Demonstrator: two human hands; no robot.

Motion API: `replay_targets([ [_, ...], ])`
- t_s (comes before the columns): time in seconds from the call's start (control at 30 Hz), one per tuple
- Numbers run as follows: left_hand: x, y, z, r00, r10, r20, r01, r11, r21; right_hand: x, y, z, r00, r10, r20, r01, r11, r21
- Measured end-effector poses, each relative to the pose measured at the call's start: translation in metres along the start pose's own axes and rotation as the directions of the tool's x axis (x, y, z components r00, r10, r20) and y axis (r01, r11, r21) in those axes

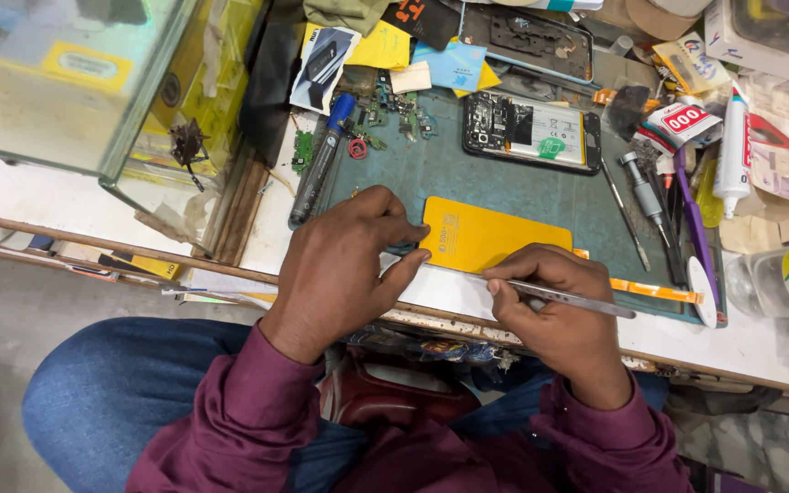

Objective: The person uses tweezers to carefully peel and remove a protective film from a yellow rectangular component on a workbench. They repeatedly lift and adjust the film with the tweezers while stabilizing the component with their other hand.

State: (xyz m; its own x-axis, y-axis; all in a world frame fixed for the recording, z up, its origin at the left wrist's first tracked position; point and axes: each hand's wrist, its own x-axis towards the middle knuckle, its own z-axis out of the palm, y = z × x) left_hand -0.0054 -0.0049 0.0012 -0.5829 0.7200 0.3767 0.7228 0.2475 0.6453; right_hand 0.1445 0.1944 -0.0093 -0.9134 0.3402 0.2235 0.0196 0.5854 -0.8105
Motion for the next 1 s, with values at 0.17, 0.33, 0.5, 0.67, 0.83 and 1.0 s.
replay_targets([
  [0.17,0.0,0.0,0.0,1.0,-0.002,-0.001,0.002,1.0,-0.008,-0.001,0.0,0.001,0.999,-0.042,0.0,0.042,0.999,-0.004],
  [0.33,0.0,0.0,-0.001,1.0,0.003,-0.001,-0.003,1.0,0.004,-0.004,0.004,0.004,0.997,-0.028,-0.068,0.027,0.999,-0.025],
  [0.5,0.0,0.0,-0.001,1.0,0.005,-0.001,-0.005,1.0,-0.002,-0.001,0.003,0.004,0.995,-0.071,-0.073,0.071,0.997,-0.013],
  [0.67,0.0,0.0,0.0,1.0,0.004,0.005,-0.004,1.0,0.009,-0.003,0.001,0.005,0.998,0.009,-0.055,-0.011,1.0,-0.025],
  [0.83,0.0,0.0,-0.001,1.0,0.001,0.005,-0.001,1.0,0.009,-0.005,0.006,0.007,0.997,-0.026,-0.07,0.033,0.994,0.107],
  [1.0,0.0,0.0,-0.001,1.0,-0.004,0.007,0.004,1.0,0.009,-0.004,0.009,0.009,0.987,0.143,-0.072,-0.126,0.971,0.202],
])
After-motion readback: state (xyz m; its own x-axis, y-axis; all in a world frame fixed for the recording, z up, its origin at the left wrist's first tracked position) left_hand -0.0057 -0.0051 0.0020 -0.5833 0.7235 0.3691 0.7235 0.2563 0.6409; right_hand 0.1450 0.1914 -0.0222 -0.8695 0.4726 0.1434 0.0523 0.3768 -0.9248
